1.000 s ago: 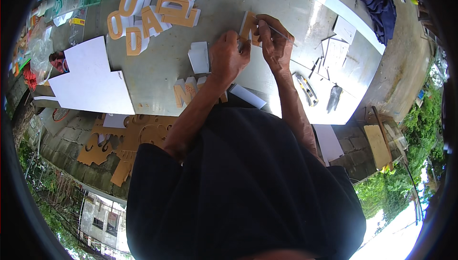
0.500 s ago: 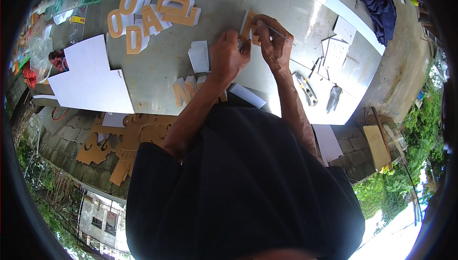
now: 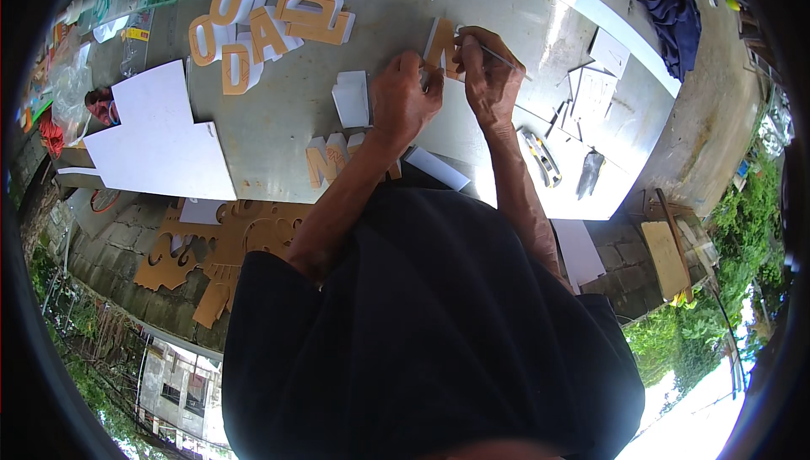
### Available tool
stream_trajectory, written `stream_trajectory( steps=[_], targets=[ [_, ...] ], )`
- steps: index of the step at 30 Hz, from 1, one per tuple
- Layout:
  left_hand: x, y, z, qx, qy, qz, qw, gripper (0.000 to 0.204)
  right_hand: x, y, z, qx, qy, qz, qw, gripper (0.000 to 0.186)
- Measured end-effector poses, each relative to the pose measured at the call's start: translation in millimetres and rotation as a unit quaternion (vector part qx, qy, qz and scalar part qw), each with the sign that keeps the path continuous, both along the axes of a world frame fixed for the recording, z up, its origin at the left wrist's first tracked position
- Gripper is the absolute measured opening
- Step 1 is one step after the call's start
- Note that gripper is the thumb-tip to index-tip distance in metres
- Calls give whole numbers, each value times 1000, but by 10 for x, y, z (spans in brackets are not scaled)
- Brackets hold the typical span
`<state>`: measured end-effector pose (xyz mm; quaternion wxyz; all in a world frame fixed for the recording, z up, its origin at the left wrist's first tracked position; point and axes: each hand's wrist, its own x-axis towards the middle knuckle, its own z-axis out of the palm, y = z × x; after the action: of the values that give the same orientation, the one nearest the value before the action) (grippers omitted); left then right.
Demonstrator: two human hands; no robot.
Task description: Cutting and assembling 3D foam or vinyl letters for a sign.
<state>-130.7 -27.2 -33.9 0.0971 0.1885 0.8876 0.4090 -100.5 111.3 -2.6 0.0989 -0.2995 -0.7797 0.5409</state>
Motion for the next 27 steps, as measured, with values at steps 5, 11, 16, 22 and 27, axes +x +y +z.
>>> stream_trajectory(
  steps=[5,11,16,22,27],
  targets=[
    [4,-15,-24,5,9,-11,1000,39,93,77,89,-38,44,-46,997,22],
    [3,-21,42,10,-5,-30,999,55,40,237,109,-85,44,21,995,26],
    [-31,13,59,-7,-23,-47,999,58,-78,276,-49,-58,36,71,995,21],
    [-20,9,43,3,-20,-57,998,49,-134,293,-93,-36,40,88,995,20],
    [-19,24,29,6,8,-58,998,47,-148,306,-75,-32,17,80,996,20]
  ],
)
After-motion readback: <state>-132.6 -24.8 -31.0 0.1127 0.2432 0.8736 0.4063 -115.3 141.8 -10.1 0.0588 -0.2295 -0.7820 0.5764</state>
